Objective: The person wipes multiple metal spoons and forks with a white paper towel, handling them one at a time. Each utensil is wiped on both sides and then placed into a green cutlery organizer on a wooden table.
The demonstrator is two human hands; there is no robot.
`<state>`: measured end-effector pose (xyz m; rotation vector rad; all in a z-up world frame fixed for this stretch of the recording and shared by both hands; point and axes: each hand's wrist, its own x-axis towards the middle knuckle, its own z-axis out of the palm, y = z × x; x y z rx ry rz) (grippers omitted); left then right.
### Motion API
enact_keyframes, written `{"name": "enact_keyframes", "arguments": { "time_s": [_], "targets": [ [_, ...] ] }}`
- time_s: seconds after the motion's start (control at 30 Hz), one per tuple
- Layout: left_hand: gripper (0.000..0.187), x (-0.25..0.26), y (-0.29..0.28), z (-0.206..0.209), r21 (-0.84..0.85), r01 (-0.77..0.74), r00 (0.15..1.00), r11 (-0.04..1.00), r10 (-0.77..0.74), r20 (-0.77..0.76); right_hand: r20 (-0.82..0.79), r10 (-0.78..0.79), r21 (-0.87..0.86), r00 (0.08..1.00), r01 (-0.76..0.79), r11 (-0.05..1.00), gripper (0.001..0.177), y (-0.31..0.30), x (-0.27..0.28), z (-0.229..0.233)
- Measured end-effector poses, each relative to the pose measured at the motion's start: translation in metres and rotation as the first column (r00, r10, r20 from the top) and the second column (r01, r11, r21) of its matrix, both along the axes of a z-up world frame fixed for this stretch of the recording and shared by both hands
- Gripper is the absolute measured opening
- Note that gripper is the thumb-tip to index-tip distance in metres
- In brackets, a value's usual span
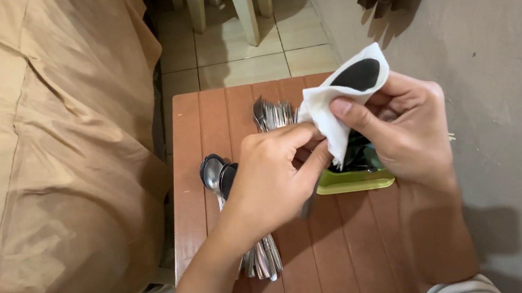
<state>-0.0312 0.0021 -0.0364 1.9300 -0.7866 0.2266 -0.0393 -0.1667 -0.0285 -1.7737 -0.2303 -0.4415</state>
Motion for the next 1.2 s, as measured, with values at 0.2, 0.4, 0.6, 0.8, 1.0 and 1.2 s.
{"name": "enact_keyframes", "arguments": {
  "time_s": [0.2, 0.4, 0.6, 0.8, 1.0, 1.2],
  "targets": [
    [0.033, 0.000, -0.004, 0.003, 0.117, 0.072, 0.991, 0.991, -0.058, -0.117, 0.148, -0.241, -0.039, 0.959, 0.249, 0.968, 0.025, -0.004, 0.002, -0.009],
    [0.028, 0.003, -0.001, -0.004, 0.049, 0.019, 1.000, 0.999, -0.018, -0.021, 0.038, -0.087, -0.025, 0.996, 0.088, 0.996, 0.019, -0.010, 0.008, -0.011],
    [0.014, 0.009, 0.000, -0.006, 0.056, 0.035, 0.999, 0.998, -0.035, 0.006, -0.056, -0.012, -0.003, 0.998, 0.012, 1.000, 0.019, -0.008, 0.008, -0.006],
    [0.034, 0.006, -0.007, -0.003, 0.080, 0.087, 0.996, 0.993, -0.086, -0.016, 0.202, -0.240, -0.117, 0.949, 0.267, 0.957, 0.038, 0.001, 0.007, -0.010],
    [0.021, 0.007, -0.002, -0.007, 0.028, 0.011, 0.997, 1.000, -0.013, 0.073, -0.028, 0.090, 0.013, 0.996, -0.089, 0.996, 0.035, -0.003, 0.004, 0.001],
    [0.026, 0.008, -0.004, -0.009, 0.093, 0.094, 0.994, 0.991, -0.098, 0.046, 0.126, -0.146, -0.063, 0.981, 0.154, 0.986, 0.016, -0.003, 0.002, -0.007]
  ]
}}
